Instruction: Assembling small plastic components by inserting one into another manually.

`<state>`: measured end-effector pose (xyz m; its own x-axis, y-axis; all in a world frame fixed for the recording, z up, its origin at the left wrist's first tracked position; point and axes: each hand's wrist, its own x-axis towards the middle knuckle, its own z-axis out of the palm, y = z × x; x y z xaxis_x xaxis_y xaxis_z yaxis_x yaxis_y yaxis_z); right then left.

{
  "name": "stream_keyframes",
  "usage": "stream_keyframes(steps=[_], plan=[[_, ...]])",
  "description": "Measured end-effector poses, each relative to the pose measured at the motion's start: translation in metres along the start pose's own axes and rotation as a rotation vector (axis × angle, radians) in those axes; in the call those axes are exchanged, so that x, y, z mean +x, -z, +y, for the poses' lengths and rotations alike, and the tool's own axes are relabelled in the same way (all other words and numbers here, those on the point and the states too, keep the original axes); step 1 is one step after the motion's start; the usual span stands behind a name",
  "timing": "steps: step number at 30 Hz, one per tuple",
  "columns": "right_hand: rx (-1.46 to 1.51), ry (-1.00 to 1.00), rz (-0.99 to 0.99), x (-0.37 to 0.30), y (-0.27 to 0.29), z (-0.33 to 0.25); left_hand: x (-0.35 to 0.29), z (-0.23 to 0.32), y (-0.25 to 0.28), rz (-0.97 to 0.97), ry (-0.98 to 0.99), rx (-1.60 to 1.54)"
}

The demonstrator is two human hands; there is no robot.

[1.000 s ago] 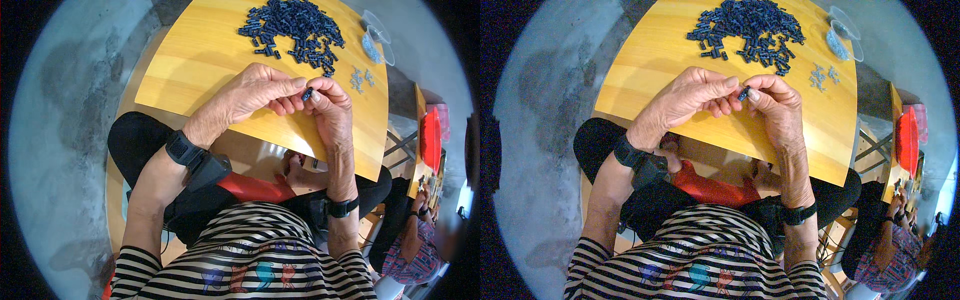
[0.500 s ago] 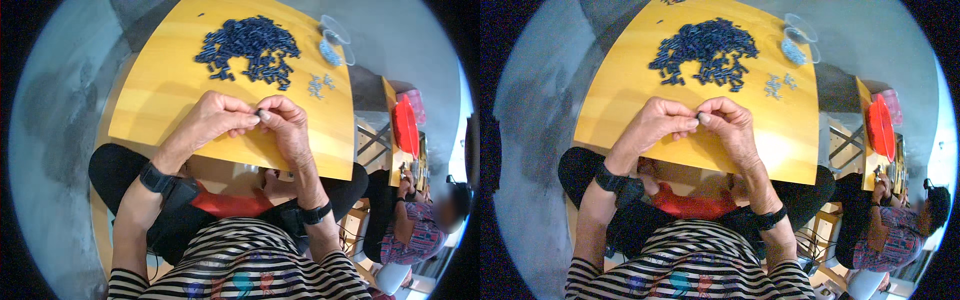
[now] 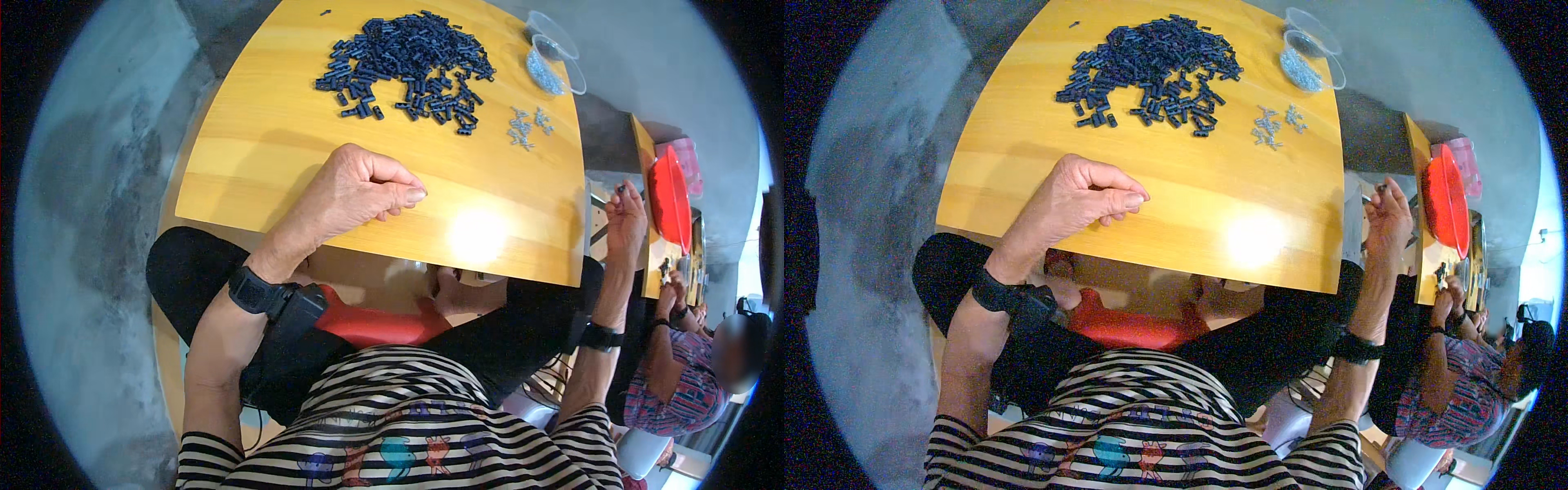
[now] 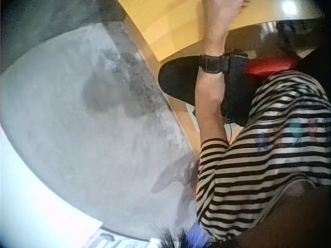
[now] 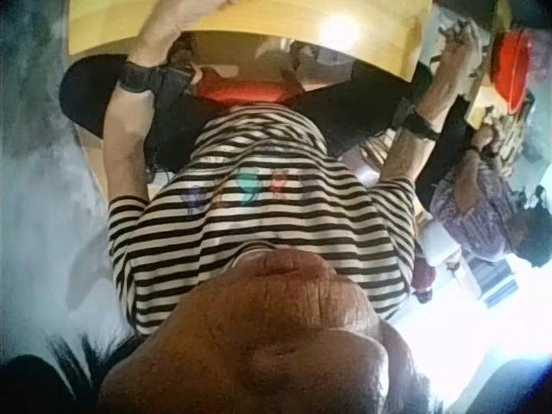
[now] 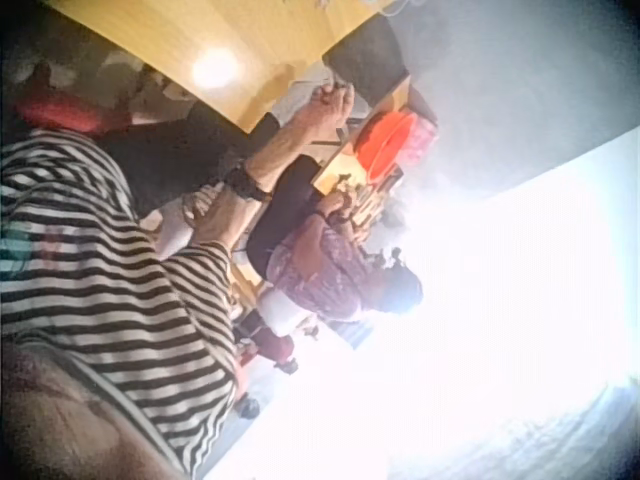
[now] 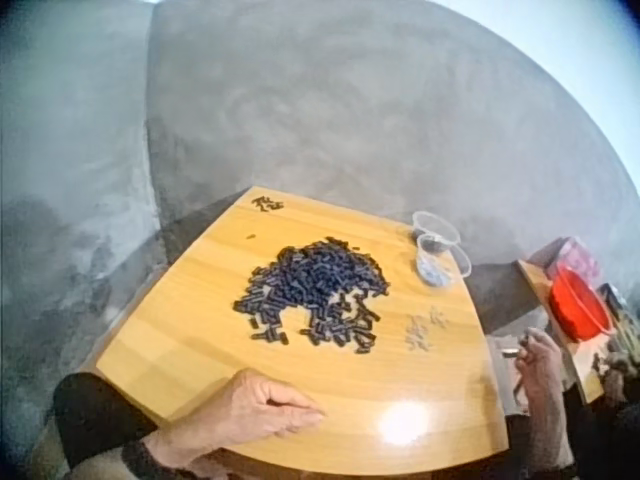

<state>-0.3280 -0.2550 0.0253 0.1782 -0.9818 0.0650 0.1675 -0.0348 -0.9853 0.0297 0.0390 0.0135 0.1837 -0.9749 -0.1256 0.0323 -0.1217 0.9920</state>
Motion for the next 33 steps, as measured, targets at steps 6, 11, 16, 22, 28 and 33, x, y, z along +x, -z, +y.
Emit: stream_keyframes(steps=[6,11,16,22,28,33], plan=[[-0.322,-0.090,0.154,0.078,0.114,0.031,0.005,0.006,-0.002,0.021,0.004,0.028],[-0.209,-0.111,0.196,0.119,0.189,0.059,0.009,0.002,0.001,0.053,0.012,0.013],[-0.471,0.067,0.047,0.092,0.155,0.039,0.011,0.008,0.012,0.141,-0.057,0.153],[-0.367,0.116,-0.207,-0.011,-0.063,-0.027,0.008,0.007,0.040,0.457,-0.229,0.529],[-0.570,0.242,-0.678,-0.085,-0.206,-0.019,0.016,-0.009,0.066,0.656,-0.350,0.728],[-0.667,0.424,-0.799,-0.090,-0.272,-0.004,0.017,-0.010,0.067,0.703,-0.329,0.748]])
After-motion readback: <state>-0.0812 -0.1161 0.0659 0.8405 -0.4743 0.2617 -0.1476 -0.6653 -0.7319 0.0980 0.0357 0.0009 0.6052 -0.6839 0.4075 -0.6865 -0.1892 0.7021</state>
